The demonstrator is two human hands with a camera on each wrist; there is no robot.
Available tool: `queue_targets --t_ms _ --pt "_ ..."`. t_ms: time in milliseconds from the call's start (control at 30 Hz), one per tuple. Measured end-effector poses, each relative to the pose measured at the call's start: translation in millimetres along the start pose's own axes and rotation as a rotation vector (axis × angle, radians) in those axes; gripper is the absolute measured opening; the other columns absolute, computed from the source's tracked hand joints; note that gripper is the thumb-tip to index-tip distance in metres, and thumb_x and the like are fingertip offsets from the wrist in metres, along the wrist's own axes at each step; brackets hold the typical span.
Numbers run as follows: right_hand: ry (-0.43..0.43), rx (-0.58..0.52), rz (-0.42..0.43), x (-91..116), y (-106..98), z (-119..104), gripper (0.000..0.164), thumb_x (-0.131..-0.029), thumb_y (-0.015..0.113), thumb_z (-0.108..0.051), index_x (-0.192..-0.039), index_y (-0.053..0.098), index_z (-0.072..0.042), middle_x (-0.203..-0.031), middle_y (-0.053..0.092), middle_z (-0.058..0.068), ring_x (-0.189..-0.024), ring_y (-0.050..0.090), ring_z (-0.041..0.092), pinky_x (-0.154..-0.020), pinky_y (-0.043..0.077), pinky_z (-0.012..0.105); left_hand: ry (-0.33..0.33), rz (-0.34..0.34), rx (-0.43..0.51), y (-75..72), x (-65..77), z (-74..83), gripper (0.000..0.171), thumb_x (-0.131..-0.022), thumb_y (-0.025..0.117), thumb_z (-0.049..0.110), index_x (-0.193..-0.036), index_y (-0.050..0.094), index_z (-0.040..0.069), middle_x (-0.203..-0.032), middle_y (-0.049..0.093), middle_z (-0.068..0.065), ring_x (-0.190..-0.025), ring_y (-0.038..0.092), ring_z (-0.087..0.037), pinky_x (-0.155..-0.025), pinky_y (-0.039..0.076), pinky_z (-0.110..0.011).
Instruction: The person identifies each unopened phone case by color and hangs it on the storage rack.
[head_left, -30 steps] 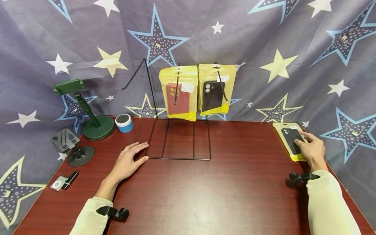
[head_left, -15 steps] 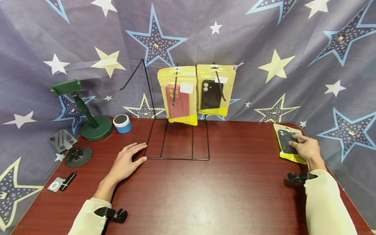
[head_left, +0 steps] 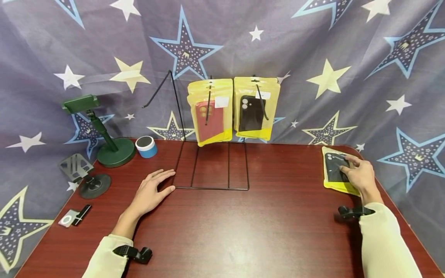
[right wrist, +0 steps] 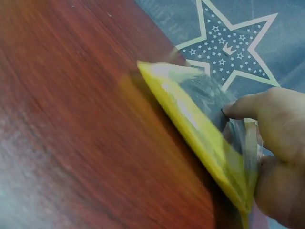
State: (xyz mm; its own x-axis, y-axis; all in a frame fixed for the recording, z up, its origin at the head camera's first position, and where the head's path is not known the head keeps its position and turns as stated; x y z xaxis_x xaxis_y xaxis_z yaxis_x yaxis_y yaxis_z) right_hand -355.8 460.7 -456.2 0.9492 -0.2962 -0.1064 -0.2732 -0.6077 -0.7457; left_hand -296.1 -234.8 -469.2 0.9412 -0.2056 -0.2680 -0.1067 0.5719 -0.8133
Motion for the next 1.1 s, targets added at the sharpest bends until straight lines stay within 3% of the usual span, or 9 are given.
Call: queue_targets --t_ms 100,200,300,433,500,600,700,900,1100 --pt "0.035 -0.052 -0.038 1 7 1 0.052 -0.098 0.066 -0.022 -0.144 0.057 0.002 -0.149 0.047 0.038 -0.139 0.046 0.054 -0.112 0.038 0.063 -0.004 -0.001 -0.001 -1.7 0.9 -0.3 0.053 -0.096 0.074 0.034 -0.144 0.062 0.017 -0.151 0.059 -0.01 -0.146 0.042 -0.038 -0.108 0.032 -0.068" --pt "0.083 -0.111 -0.049 4 8 8 0.054 -0.098 0.067 -0.027 -0.145 0.058 -0.001 -0.155 0.046 0.032 -0.141 0.047 0.048 -0.108 0.046 0.042 -0.006 -0.005 0.004 -1.8 0.2 0.7 0.052 -0.096 0.074 0.033 -0.144 0.062 0.016 -0.151 0.059 -0.011 -0.147 0.041 -0.039 -0.108 0.031 -0.069" --pt "0.112 -0.175 -0.038 7 9 12 0.052 -0.097 0.071 -0.029 -0.142 0.062 -0.005 -0.152 0.054 0.019 -0.13 0.054 0.028 -0.09 0.045 0.016 -0.007 -0.005 0.005 -1.7 0.3 0.9 0.052 -0.096 0.074 0.033 -0.144 0.062 0.016 -0.15 0.059 -0.011 -0.147 0.041 -0.039 -0.109 0.031 -0.069" --pt "0.103 -0.281 -0.026 10 10 12 0.046 -0.094 0.076 -0.024 -0.137 0.067 -0.007 -0.135 0.062 -0.011 -0.113 0.051 0.001 -0.078 0.043 0.004 -0.006 -0.006 0.001 -1.2 0.5 0.4 0.052 -0.096 0.074 0.033 -0.144 0.062 0.016 -0.151 0.059 -0.011 -0.146 0.042 -0.039 -0.109 0.031 -0.069" --pt "0.104 -0.314 -0.037 11 11 10 0.046 -0.094 0.076 -0.024 -0.138 0.067 -0.01 -0.137 0.058 -0.017 -0.121 0.049 -0.003 -0.082 0.043 0.002 -0.005 -0.004 0.0 -1.2 0.5 0.1 0.052 -0.096 0.074 0.033 -0.144 0.062 0.016 -0.15 0.06 -0.01 -0.146 0.042 -0.039 -0.108 0.032 -0.069" --pt "0.127 -0.322 -0.035 14 11 7 0.047 -0.096 0.074 -0.026 -0.141 0.066 -0.017 -0.152 0.051 -0.009 -0.132 0.043 0.0 -0.087 0.036 -0.001 0.001 0.0 0.0 -1.2 0.4 0.7 0.052 -0.096 0.074 0.033 -0.144 0.062 0.016 -0.15 0.06 -0.01 -0.146 0.042 -0.039 -0.108 0.032 -0.068" --pt "0.15 -0.35 -0.021 17 10 3 0.046 -0.097 0.072 -0.022 -0.142 0.065 -0.02 -0.154 0.047 -0.001 -0.129 0.043 0.006 -0.086 0.037 0.002 0.006 0.004 0.001 -1.2 0.1 1.2 0.052 -0.096 0.074 0.032 -0.144 0.062 0.015 -0.15 0.06 -0.01 -0.146 0.043 -0.039 -0.108 0.032 -0.068" --pt "0.129 -0.582 0.079 22 -1 -10 0.035 -0.092 0.072 -0.002 -0.124 0.076 -0.015 -0.114 0.058 -0.014 -0.108 0.044 0.002 -0.079 0.041 0.005 0.001 0.004 0.004 -1.9 -0.4 1.1 0.052 -0.096 0.074 0.032 -0.144 0.062 0.015 -0.15 0.06 -0.01 -0.146 0.042 -0.038 -0.108 0.032 -0.068" --pt "0.079 -0.786 0.184 27 -10 -26 0.032 -0.085 0.077 0.006 -0.11 0.082 -0.013 -0.074 0.057 -0.014 -0.069 0.049 0.001 -0.055 0.039 0.012 0.004 0.002 0.003 -2.1 0.1 2.4 0.052 -0.096 0.075 0.031 -0.144 0.062 0.015 -0.15 0.06 -0.01 -0.146 0.043 -0.038 -0.107 0.033 -0.068"
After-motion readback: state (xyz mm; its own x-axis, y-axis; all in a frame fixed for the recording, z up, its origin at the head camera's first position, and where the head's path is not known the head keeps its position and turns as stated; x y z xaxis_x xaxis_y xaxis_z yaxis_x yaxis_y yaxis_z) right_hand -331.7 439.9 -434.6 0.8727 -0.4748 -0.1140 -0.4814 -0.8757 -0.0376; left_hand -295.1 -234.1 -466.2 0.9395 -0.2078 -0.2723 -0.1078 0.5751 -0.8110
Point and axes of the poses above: each hand's wrist, its own x-axis away from the middle knuckle, its own y-axis out of the palm, z = x × y, the point moved 10 cm from there along -x, towards the middle knuckle
